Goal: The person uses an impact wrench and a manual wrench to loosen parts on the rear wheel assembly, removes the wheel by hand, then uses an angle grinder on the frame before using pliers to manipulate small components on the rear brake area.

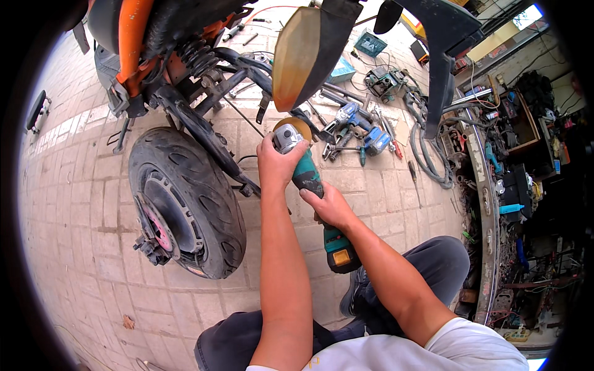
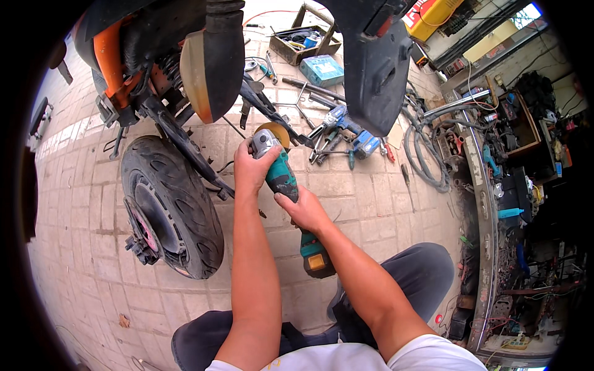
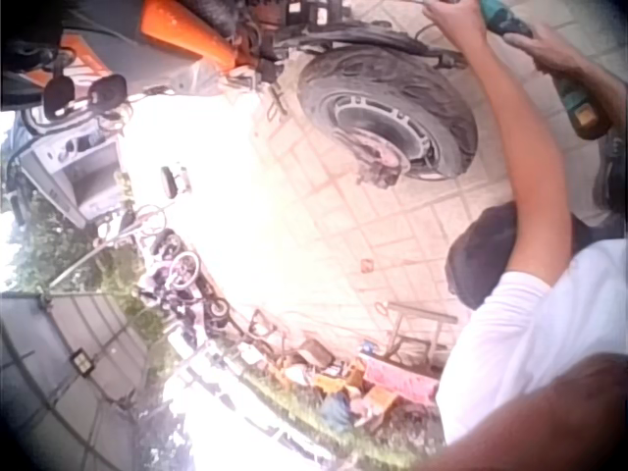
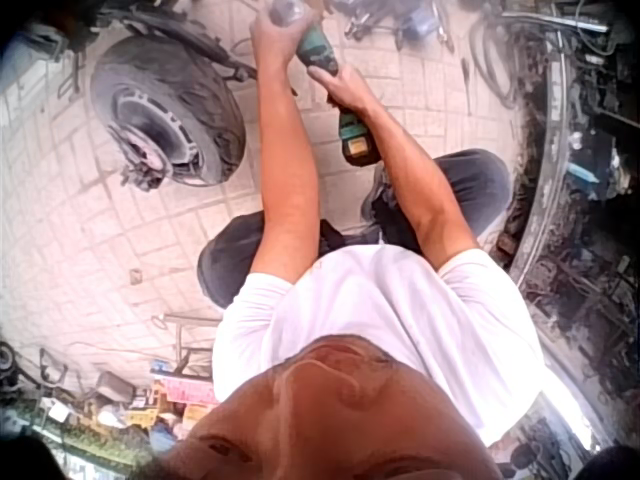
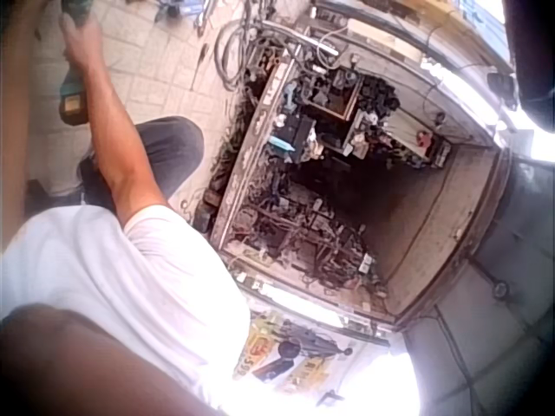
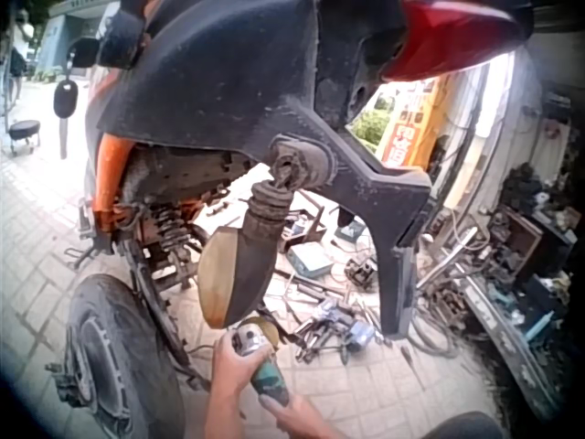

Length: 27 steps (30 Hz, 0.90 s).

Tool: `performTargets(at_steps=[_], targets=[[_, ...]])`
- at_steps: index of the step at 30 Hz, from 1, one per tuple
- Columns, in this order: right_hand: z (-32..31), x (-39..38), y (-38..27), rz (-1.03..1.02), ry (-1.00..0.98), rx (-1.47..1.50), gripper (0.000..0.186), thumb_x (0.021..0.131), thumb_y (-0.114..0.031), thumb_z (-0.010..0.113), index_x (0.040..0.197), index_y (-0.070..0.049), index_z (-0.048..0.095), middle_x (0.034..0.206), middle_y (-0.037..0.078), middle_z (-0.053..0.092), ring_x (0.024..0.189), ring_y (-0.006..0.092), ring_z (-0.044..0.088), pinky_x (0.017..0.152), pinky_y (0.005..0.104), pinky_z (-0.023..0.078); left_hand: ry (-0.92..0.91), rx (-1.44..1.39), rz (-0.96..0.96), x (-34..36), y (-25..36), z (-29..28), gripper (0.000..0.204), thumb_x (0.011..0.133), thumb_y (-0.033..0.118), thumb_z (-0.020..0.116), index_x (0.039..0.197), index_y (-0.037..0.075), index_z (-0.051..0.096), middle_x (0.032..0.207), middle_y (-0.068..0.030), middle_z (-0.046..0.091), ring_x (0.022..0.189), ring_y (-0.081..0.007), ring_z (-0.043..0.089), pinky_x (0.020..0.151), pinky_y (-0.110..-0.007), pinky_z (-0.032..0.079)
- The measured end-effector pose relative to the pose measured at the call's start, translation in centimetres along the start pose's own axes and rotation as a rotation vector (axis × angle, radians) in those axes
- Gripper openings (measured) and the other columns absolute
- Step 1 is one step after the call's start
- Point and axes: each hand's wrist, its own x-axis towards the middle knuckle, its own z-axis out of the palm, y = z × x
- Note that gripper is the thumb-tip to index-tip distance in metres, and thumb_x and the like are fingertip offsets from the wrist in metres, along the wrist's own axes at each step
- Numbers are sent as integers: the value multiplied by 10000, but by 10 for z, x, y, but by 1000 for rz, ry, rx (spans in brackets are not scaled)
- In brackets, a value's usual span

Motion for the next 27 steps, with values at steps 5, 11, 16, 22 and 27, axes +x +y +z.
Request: performTargets(at_steps=[5,11,16,22,27], targets=[[-2,-4,-7,17,-2,-19,467,843,-399,656,981,28,526,672,103,588,490,162,567,457,313,475,-17,3,-27,1,-1,0,846,635,443,817,1229,-69,501,1215,-249,497,1115,-352,527,949,-405,436],[-3,-11,-14,17,5,-66,466,842,-396,658,981,30,529,673,102,586,481,155,561,451,309,473,-25,-23,-56,0,0,0,770,636,412,808,1182,-62,544,1166,-247,534,1078,-357,550,918,-406,454],[-1,-12,-2,-15,87,-157,487,828,-388,666,977,61,551,760,195,637,645,274,637,608,392,508,-55,-8,-70,-5,11,1,634,644,365,768,1090,-56,606,1088,-237,589,1010,-342,594,880,-400,473],[4,-17,0,29,144,-297,547,811,-422,663,971,91,558,871,280,649,828,408,644,756,447,491,-151,-44,-118,-4,6,-2,538,660,318,690,1029,-69,626,963,-238,654,893,-333,649,799,-398,503],[3,-19,-12,-4,189,-419,563,811,-436,655,982,92,559,889,287,648,859,425,639,771,456,490,-105,-53,-89,0,-1,0,528,666,331,675,1003,-74,631,923,-242,662,870,-343,655,777,-399,505]])
